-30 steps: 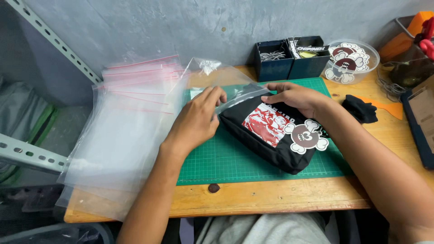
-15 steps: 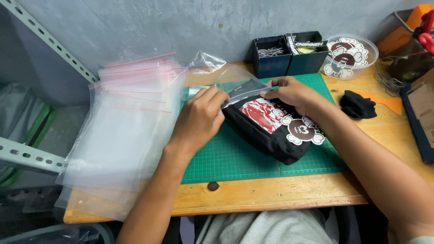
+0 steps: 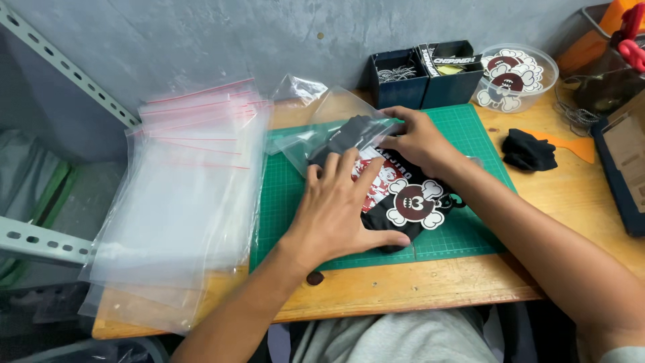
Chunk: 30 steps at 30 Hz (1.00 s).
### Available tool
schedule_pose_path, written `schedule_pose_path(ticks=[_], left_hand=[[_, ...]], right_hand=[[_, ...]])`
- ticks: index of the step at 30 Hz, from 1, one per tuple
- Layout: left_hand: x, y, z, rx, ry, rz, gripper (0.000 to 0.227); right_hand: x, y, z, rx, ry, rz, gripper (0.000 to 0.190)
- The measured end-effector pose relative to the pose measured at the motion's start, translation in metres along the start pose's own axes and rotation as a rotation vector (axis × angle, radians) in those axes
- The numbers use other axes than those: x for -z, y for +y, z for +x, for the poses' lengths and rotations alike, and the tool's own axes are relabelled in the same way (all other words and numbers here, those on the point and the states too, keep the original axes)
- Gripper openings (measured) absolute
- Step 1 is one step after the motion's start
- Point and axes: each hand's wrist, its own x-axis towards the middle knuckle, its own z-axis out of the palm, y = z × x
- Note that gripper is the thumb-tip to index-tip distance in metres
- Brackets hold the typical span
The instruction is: The person attaches a chain and a bear-shaped keychain to a small black pouch. They then place the pouch into a clear plastic bag, add a small black cloth inside, and seal the bag.
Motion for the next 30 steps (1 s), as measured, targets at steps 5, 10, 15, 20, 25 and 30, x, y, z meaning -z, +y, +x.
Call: schedule_pose_path(ticks=[5, 10, 15, 20, 25, 30], left_hand=[[0.009, 0.005, -0.003, 0.038, -0.111, -0.041, 0.137], [-0.012, 0.005, -0.005, 0.089, -0.097, -0.104, 0.116], [-0.016, -0.002, -0.005, 0.150, -0.041, -0.066, 0.092], [-0.017, -0.006, -0.003, 0.246, -0.045, -0.033, 0.085], [-0.010, -0.005, -0.004, 0.323, -0.115, 0.065, 0.104], [-0.029, -0.013, -0.007, 0.308, -0.079, 0.126, 0.115]], right_hand=[[0.000, -0.002, 0.001, 0.065, -0.005, -0.204, 0.079], [0.009, -0.037, -0.014, 0.054, -0.108, -0.211, 0.068], [0.029, -0.101, -0.046, -0.147, -0.434, -0.079, 0.068], [0.062, -0.059, -0.013, -0.060, -0.658, 0.025, 0.091], [0.084, -0.013, 0.012, 0.055, -0.928, 0.170, 0.132], [0.072, -0.045, -0.004, 0.066, -0.802, -0.091, 0.139]])
